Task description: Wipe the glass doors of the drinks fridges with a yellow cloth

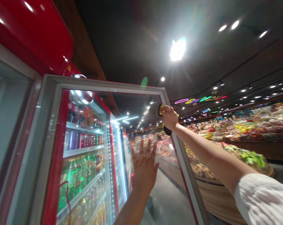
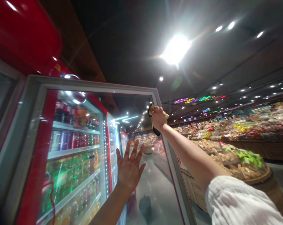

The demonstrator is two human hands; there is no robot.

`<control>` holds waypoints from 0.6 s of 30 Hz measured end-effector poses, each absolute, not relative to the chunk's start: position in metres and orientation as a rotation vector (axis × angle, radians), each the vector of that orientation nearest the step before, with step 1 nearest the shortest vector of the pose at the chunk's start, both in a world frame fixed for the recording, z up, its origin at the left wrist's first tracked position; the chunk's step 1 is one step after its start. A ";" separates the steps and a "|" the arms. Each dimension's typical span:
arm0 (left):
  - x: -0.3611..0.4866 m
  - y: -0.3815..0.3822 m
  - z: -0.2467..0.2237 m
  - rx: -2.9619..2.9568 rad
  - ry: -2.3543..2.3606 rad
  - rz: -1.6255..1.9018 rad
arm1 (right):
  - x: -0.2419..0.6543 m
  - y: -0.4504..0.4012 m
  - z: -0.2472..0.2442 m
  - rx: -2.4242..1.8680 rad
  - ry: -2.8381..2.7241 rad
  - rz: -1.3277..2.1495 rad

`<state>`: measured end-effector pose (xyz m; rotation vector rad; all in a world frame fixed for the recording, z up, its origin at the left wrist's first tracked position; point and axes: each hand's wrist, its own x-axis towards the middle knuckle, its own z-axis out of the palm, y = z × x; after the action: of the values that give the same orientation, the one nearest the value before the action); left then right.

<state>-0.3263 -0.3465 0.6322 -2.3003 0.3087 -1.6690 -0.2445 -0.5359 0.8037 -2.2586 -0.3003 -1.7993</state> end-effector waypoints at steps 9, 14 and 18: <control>-0.319 -0.331 0.629 -2.090 0.324 -1.763 | -0.231 -0.502 0.874 -2.135 -0.354 -1.670; -0.321 -0.331 0.631 -2.020 0.336 -1.772 | -0.226 -0.505 0.824 -2.066 -0.823 -1.837; -0.319 -0.330 0.630 -2.000 0.325 -1.773 | -0.215 -0.516 0.838 -2.007 -0.563 -1.743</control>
<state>-0.3194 -0.3298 0.6299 -2.0002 0.3252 -1.7731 -0.2155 -0.5163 0.8381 -2.0070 -0.5634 -1.7434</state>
